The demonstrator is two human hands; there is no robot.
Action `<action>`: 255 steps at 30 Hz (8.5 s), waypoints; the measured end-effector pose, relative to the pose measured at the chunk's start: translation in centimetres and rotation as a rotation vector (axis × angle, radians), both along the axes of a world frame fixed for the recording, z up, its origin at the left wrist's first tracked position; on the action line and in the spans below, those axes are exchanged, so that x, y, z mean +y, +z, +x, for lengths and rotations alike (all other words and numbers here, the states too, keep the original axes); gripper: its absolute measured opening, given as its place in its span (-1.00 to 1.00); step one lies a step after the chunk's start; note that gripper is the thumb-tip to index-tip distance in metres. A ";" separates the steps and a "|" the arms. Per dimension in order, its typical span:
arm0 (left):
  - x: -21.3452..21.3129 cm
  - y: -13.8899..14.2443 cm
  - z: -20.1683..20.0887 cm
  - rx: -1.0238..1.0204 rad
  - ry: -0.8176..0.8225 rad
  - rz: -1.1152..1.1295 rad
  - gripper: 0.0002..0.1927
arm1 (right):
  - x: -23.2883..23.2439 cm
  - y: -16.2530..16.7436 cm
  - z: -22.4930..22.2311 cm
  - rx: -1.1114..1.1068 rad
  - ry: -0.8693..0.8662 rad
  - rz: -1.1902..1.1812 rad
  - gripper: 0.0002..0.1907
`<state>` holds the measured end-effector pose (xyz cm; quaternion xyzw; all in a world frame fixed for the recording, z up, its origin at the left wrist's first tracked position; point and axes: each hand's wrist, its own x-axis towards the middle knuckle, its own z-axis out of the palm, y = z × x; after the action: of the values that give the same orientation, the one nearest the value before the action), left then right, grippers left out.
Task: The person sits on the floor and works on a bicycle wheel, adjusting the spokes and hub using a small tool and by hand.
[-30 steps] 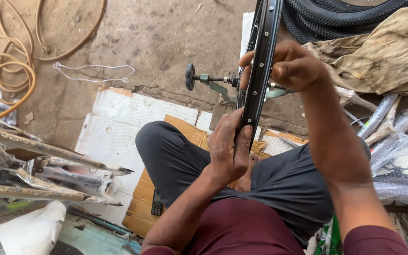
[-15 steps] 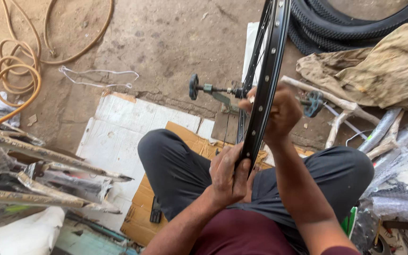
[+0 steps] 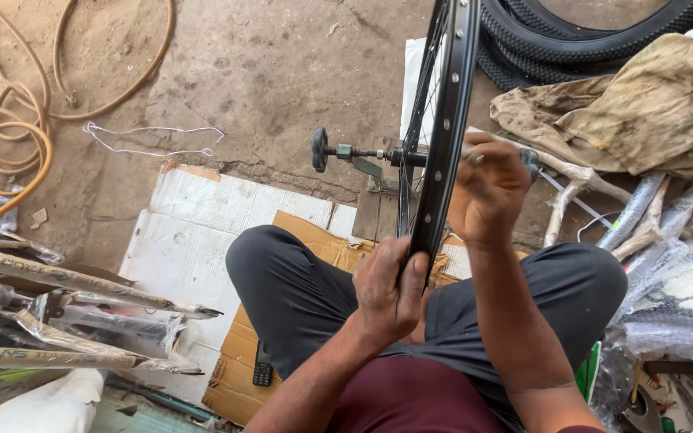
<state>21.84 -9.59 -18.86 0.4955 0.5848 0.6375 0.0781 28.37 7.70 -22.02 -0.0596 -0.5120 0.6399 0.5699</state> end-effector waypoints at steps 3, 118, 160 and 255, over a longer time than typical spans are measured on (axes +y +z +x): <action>1.4 1.0 -0.4 -0.045 0.004 -0.108 -0.86 | -1.3 -1.0 0.5 -0.044 -0.235 0.111 -0.83; -6.5 -15.1 -0.8 -0.099 -0.140 -0.636 -0.88 | 4.2 -26.9 1.6 -1.429 -0.308 -0.003 -0.72; -5.5 -1.9 -1.7 0.077 -0.170 -0.211 -0.52 | 4.4 -27.1 1.9 -1.543 -0.161 -0.113 -0.68; -2.3 -4.8 -3.9 -0.071 -0.102 -0.143 -0.56 | 3.8 -25.1 3.8 -1.470 -0.271 0.044 -0.84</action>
<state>17.90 -11.90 -23.62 0.4948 0.5996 0.6066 0.1664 32.13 11.46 -47.15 -0.5232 -0.7618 0.3488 0.1557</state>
